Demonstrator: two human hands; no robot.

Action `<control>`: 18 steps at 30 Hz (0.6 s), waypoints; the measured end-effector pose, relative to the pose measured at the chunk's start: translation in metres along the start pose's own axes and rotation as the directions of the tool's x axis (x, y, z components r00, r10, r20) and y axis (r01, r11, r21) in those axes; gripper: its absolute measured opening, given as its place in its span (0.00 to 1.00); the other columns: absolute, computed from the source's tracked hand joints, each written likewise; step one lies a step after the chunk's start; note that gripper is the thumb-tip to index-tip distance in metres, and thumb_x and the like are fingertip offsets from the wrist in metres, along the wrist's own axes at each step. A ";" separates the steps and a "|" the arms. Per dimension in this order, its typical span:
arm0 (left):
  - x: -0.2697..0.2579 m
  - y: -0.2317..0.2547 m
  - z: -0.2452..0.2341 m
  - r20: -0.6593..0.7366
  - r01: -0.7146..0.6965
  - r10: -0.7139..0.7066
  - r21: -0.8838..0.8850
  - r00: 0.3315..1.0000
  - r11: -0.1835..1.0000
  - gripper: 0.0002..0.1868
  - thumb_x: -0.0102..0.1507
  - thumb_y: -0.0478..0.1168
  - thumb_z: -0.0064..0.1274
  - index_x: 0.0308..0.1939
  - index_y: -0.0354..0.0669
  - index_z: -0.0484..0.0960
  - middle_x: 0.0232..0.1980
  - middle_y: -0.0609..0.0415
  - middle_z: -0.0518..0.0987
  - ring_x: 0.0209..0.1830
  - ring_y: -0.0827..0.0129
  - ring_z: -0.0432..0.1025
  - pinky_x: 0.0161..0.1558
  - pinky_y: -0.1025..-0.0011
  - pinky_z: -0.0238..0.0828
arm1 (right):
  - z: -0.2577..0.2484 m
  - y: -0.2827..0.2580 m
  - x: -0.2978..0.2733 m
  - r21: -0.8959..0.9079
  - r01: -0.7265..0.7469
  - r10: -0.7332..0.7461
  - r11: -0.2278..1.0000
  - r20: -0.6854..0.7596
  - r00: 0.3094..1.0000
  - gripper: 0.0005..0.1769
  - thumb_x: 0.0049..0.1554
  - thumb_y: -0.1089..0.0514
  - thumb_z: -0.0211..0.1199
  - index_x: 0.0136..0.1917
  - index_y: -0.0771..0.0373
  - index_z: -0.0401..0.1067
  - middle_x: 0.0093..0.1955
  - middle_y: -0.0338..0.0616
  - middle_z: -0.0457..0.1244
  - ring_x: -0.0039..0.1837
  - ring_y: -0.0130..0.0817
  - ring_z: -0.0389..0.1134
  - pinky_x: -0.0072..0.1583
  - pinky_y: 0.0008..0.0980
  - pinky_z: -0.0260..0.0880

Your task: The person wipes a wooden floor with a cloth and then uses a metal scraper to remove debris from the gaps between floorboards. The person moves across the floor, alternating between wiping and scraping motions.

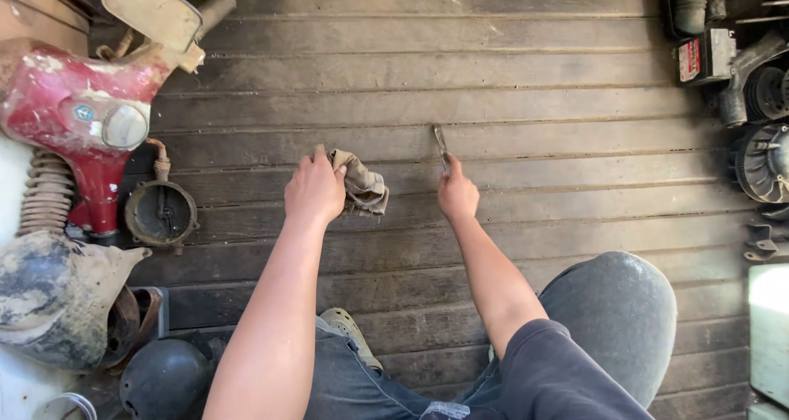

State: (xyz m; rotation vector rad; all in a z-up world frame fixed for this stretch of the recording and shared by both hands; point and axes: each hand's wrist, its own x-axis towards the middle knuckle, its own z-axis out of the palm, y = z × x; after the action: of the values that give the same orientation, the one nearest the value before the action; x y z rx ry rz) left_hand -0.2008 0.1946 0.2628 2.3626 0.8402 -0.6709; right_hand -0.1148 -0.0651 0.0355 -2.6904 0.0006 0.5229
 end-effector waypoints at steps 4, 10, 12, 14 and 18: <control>0.005 -0.008 0.003 -0.003 0.039 -0.039 0.005 0.999 0.999 0.33 0.74 0.50 0.39 0.77 0.30 0.59 0.68 0.31 0.68 0.69 0.38 0.67 0.64 0.42 0.67 | -0.008 0.017 0.006 0.032 -0.113 0.115 0.993 -0.060 0.992 0.27 0.63 0.53 0.50 0.75 0.39 0.54 0.49 0.54 0.72 0.56 0.56 0.74 0.59 0.55 0.72; 0.010 -0.030 -0.008 -0.054 0.088 -0.092 -0.073 0.994 0.993 0.35 0.73 0.51 0.42 0.77 0.31 0.58 0.69 0.31 0.67 0.69 0.35 0.66 0.65 0.40 0.65 | 0.028 -0.043 -0.015 -0.082 0.170 -0.161 0.982 0.101 0.982 0.25 0.64 0.50 0.49 0.74 0.36 0.55 0.46 0.53 0.71 0.53 0.56 0.75 0.56 0.54 0.73; 0.007 -0.049 -0.018 -0.087 0.120 -0.130 -0.118 0.988 0.986 0.35 0.72 0.51 0.42 0.76 0.31 0.58 0.68 0.30 0.68 0.69 0.34 0.66 0.65 0.40 0.64 | 0.044 -0.070 -0.021 -0.109 0.259 -0.244 0.960 0.138 0.960 0.25 0.64 0.48 0.49 0.74 0.34 0.54 0.45 0.50 0.71 0.52 0.54 0.75 0.55 0.52 0.74; 0.000 -0.076 -0.028 -0.146 0.183 -0.207 -0.159 0.967 0.970 0.33 0.73 0.50 0.41 0.75 0.30 0.60 0.68 0.29 0.68 0.68 0.32 0.66 0.66 0.40 0.63 | 0.055 -0.105 -0.032 0.001 0.303 -0.300 0.953 0.135 0.944 0.24 0.64 0.50 0.47 0.74 0.37 0.54 0.45 0.54 0.71 0.51 0.58 0.74 0.55 0.55 0.74; -0.004 -0.128 -0.023 -0.139 0.251 -0.281 -0.202 0.950 0.947 0.34 0.73 0.51 0.42 0.76 0.32 0.58 0.69 0.30 0.67 0.69 0.33 0.66 0.67 0.40 0.63 | 0.079 -0.150 -0.038 -0.034 0.425 -0.414 0.904 0.170 0.894 0.23 0.65 0.50 0.48 0.73 0.39 0.56 0.43 0.54 0.71 0.50 0.57 0.75 0.55 0.55 0.74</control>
State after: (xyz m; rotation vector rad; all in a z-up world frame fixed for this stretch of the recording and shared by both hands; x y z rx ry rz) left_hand -0.2844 0.2917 0.2420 2.1811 1.2571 -0.4807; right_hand -0.1674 0.1009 0.0396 -2.5936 -0.6422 0.6019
